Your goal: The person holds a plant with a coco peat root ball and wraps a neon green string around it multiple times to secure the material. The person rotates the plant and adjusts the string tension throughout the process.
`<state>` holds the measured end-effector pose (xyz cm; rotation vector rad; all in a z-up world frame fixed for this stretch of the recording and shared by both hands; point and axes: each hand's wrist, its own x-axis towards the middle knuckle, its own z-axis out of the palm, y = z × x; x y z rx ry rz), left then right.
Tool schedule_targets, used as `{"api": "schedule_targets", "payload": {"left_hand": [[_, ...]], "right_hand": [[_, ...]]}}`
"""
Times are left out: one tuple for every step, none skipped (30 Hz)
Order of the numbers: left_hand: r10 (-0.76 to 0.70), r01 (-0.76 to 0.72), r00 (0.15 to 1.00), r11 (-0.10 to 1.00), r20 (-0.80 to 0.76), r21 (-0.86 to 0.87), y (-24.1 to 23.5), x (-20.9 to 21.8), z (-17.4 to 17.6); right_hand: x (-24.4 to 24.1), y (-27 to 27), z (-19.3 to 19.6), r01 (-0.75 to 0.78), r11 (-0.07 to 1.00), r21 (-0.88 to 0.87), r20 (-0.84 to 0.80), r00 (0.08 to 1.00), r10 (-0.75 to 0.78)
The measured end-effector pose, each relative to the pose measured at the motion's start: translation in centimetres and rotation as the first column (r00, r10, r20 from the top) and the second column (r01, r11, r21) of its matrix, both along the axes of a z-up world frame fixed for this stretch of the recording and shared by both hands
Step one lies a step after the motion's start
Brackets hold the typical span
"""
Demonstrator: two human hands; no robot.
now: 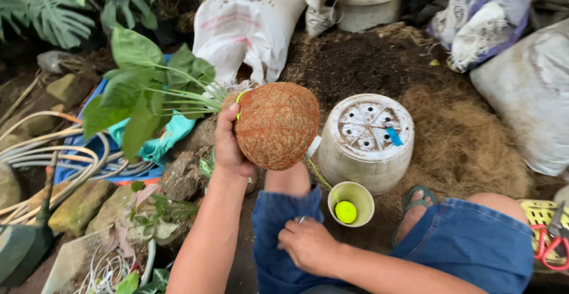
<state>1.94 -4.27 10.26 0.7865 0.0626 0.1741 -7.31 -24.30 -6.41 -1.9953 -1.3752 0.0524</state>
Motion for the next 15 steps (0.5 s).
{"api": "schedule_targets", "payload": {"left_hand": [[0.003, -0.003, 1.0, 1.0, -0.005, 0.0, -0.3, 0.1, -0.1], [-0.026, 0.026, 1.0, 1.0, 0.007, 0.004, -0.6, 0.1, -0.4], [-0.055, 0.055, 0.998, 0.998, 0.02, 0.009, -0.8, 0.1, -0.8], [-0.082, 0.082, 0.996, 0.997, 0.044, 0.017, -0.9, 0.7, -0.9], [-0.073, 0.073, 0.997, 0.997, 0.002, 0.018, -1.2, 1.2, -1.1], [-0.058, 0.058, 0.998, 0.998, -0.033, 0.021, -1.6, 1.3, -1.4], [-0.041, 0.043, 0.997, 0.999, -0.067, 0.024, -2.0, 1.4, -1.8], [-0.063, 0.065, 0.994, 0.998, -0.084, 0.025, -2.3, 1.4, -2.4], [-0.084, 0.087, 0.991, 0.996, -0.102, 0.026, -2.6, 1.4, -3.1], [-0.103, 0.106, 0.989, 0.994, -0.104, 0.023, -2.5, 1.9, -3.5], [-0.092, 0.095, 0.991, 0.995, -0.101, 0.025, -2.2, 2.3, -3.8], [-0.086, 0.088, 0.991, 0.996, -0.101, 0.018, -2.2, 2.9, -4.3], [-0.08, 0.081, 0.992, 0.997, -0.102, 0.012, -2.0, 4.0, -4.7], [-0.097, 0.097, 0.99, 0.995, -0.104, -0.009, -1.7, 4.1, -5.4], [-0.115, 0.112, 0.988, 0.993, -0.105, -0.031, -1.2, 4.5, -5.9]], "right_hand": [[-0.7, -0.7, -0.7, -0.125, 0.991, -0.039, -0.15, 0.982, 0.118], [-1.8, -1.5, -1.4, -0.254, 0.966, -0.056, -0.309, 0.924, 0.225], [-2.7, -2.1, -2.2, -0.379, 0.924, -0.048, -0.46, 0.83, 0.316], [-2.6, -2.1, -2.7, -0.428, 0.904, -0.017, -0.54, 0.765, 0.352], [-2.2, -2.0, -3.2, -0.458, 0.889, 0.016, -0.605, 0.703, 0.374], [-1.5, -1.8, -3.6, -0.48, 0.877, 0.029, -0.645, 0.661, 0.383], [-0.8, -1.5, -4.0, -0.488, 0.872, 0.015, -0.66, 0.651, 0.376], [-0.3, -1.0, -4.5, -0.483, 0.876, -0.008, -0.648, 0.67, 0.364], [-0.1, 0.0, -4.8, -0.465, 0.885, -0.027, -0.604, 0.713, 0.356], [0.8, 1.2, -5.0, -0.425, 0.903, -0.064, -0.504, 0.795, 0.338], [1.9, 2.4, -5.2, -0.357, 0.929, -0.099, -0.332, 0.892, 0.307], [2.7, 3.0, -5.4, -0.26, 0.957, -0.128, -0.103, 0.963, 0.248], [3.5, 3.9, -5.7, -0.148, 0.98, -0.132, 0.139, 0.976, 0.167], [2.8, 4.4, -6.3, -0.056, 0.991, -0.117, 0.343, 0.934, 0.094], [2.1, 5.5, -6.8, -0.017, 0.991, -0.129, 0.449, 0.891, 0.074]]}}
